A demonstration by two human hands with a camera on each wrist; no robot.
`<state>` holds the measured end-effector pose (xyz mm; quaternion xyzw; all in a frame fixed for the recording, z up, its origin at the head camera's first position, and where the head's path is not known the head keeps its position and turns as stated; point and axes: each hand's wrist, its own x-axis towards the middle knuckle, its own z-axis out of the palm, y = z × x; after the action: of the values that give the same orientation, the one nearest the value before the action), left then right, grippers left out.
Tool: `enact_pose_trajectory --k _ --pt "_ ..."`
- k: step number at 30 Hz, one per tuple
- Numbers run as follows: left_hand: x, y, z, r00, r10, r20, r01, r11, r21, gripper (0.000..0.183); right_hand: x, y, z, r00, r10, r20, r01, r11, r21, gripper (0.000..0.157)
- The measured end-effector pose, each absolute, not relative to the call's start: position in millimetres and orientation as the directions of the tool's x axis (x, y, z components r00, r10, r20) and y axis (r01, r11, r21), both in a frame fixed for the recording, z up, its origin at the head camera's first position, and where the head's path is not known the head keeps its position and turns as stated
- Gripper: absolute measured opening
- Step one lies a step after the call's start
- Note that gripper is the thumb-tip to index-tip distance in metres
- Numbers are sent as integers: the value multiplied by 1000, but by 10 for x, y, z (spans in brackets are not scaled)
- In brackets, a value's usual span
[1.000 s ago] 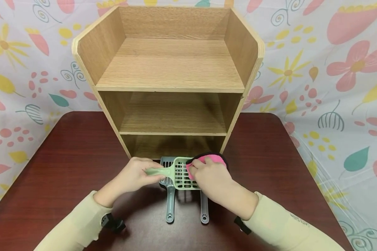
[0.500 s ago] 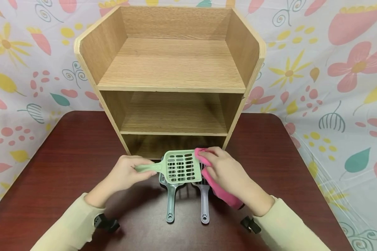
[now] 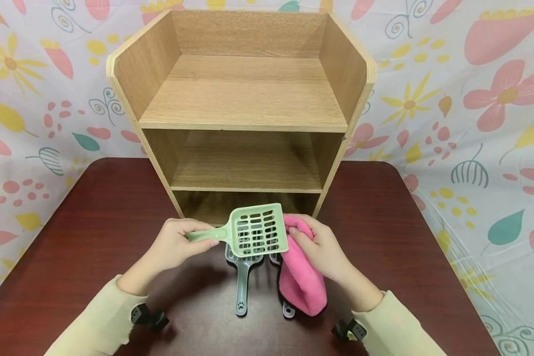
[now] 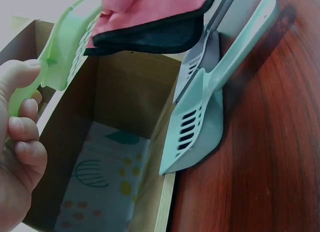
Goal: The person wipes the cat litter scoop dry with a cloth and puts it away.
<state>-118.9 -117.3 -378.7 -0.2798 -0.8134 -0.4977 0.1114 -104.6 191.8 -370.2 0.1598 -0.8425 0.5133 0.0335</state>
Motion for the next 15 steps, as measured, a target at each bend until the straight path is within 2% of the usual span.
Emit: enact_pose_trajectory --k 3,7,15 --pt "-1187 -1163 -3800 -826 348 444 551 332 765 15 -1037 1881 -3753 -972 -207 114 -152 176 -973 33" --pt "-1172 -1151 -3807 -836 355 419 528 311 790 16 -1039 1826 -3802 -986 -167 -7 24 -101 -995 42" --pt "-1143 -1112 -3808 -835 391 388 509 280 814 14 -1072 1738 -3795 -989 -128 -69 105 -298 -949 45"
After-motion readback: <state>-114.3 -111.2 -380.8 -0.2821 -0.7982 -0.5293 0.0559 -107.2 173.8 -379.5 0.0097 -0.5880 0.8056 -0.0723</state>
